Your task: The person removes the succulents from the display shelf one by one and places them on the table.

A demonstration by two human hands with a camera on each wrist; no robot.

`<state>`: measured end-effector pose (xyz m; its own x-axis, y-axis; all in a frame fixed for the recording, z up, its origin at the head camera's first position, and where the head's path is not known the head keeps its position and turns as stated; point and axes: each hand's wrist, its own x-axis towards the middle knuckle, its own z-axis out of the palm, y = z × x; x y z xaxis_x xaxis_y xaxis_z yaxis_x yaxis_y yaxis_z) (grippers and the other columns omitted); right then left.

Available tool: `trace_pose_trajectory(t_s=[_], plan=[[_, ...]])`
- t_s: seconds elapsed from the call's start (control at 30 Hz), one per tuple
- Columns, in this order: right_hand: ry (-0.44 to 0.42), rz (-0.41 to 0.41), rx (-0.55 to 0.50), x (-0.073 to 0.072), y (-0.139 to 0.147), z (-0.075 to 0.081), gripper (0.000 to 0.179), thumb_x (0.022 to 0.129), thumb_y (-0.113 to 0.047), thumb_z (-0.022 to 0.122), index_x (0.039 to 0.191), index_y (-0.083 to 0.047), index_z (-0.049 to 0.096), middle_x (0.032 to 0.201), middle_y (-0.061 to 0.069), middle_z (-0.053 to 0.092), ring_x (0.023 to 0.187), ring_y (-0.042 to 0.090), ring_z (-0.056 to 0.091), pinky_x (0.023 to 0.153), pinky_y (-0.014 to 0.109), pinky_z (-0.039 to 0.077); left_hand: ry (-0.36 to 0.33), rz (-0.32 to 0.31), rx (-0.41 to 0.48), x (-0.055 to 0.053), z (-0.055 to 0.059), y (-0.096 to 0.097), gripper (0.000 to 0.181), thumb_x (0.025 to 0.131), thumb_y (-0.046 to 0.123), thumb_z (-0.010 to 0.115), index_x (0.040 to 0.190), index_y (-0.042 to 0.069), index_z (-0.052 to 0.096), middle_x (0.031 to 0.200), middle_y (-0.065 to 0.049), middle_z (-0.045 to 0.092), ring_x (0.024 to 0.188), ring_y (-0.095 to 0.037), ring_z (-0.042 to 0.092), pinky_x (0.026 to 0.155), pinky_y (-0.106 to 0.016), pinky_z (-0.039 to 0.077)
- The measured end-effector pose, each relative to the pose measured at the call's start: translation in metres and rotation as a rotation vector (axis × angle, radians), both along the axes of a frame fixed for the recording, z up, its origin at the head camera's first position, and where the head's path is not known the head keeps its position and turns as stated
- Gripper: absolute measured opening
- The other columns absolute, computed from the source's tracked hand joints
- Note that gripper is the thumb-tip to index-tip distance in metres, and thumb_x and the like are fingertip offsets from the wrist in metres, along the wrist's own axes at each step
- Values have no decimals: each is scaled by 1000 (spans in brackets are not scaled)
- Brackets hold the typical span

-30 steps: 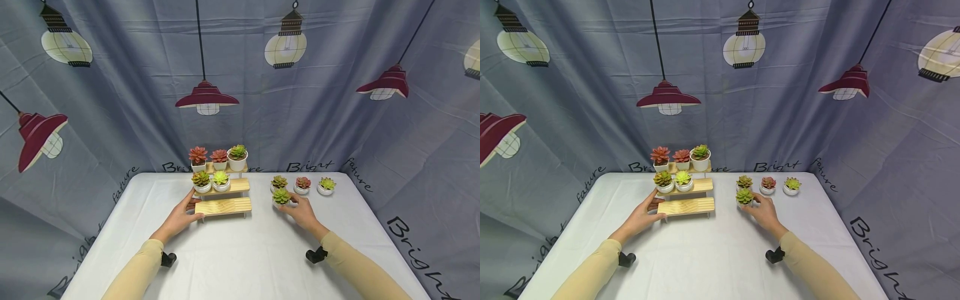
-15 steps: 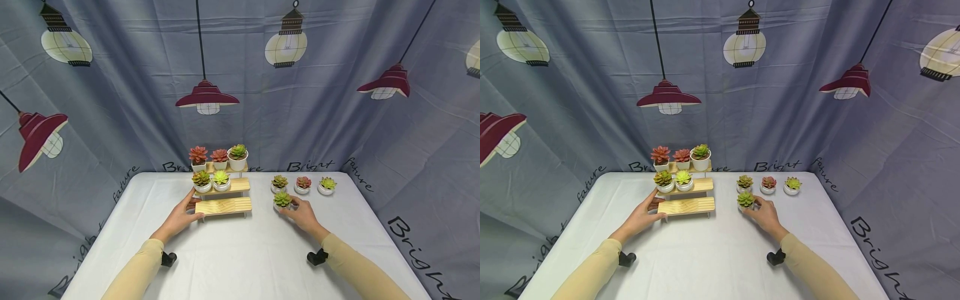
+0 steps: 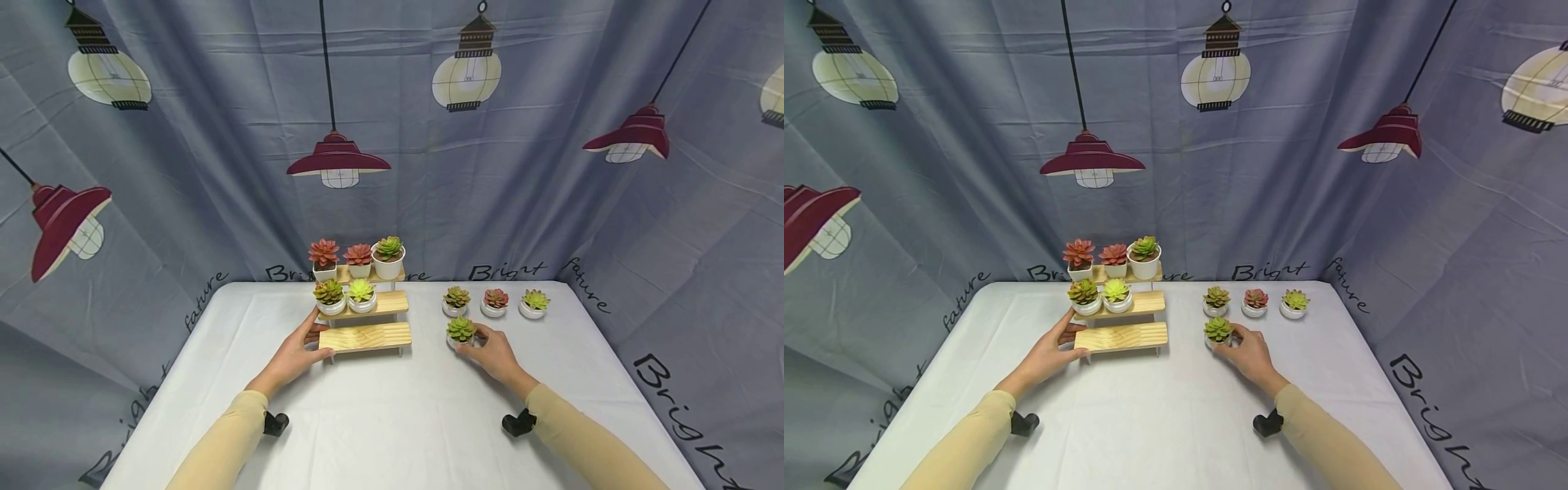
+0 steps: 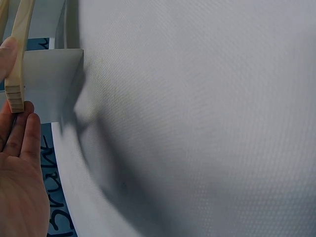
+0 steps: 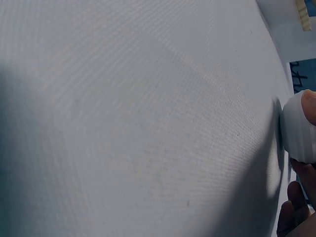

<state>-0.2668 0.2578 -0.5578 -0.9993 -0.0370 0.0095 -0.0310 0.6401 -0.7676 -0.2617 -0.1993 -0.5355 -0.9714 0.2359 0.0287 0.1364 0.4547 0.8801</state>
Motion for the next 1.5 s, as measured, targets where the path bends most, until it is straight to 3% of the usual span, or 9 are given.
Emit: trace_pose_trajectory(t_s=[0.3, 0.4, 1.03, 1.5], plan=[[10, 11, -8, -2, 3, -4, 82, 87, -39, 84, 145, 7, 50, 134, 28, 60, 131, 43, 51, 114, 58, 37, 4, 9, 4, 6, 8, 5, 105, 89, 23, 83, 167, 21, 12, 140, -15, 57, 132, -40, 51, 114, -59, 37], [6, 14, -36, -3, 3, -5, 81, 86, -38, 84, 145, 8, 51, 134, 27, 61, 130, 42, 52, 114, 58, 38, 3, 1, 5, 1, 0, 1, 107, 88, 30, 84, 166, 26, 13, 140, -11, 58, 133, -37, 52, 114, -58, 38], [-20, -7, -113, -1, 1, -5, 78, 85, -32, 86, 143, 7, 52, 127, 23, 65, 122, 37, 57, 108, 56, 43, -9, 1, -6, 2, 2, -1, 110, 87, 32, 85, 167, 27, 10, 141, -10, 57, 134, -36, 51, 115, -56, 37], [-3, 2, -83, -2, 2, -6, 78, 86, -34, 85, 143, 7, 51, 122, 21, 66, 116, 34, 59, 103, 54, 46, -1, 3, -22, 1, 1, 0, 109, 87, 32, 85, 167, 27, 11, 140, -9, 58, 133, -36, 52, 115, -55, 38]])
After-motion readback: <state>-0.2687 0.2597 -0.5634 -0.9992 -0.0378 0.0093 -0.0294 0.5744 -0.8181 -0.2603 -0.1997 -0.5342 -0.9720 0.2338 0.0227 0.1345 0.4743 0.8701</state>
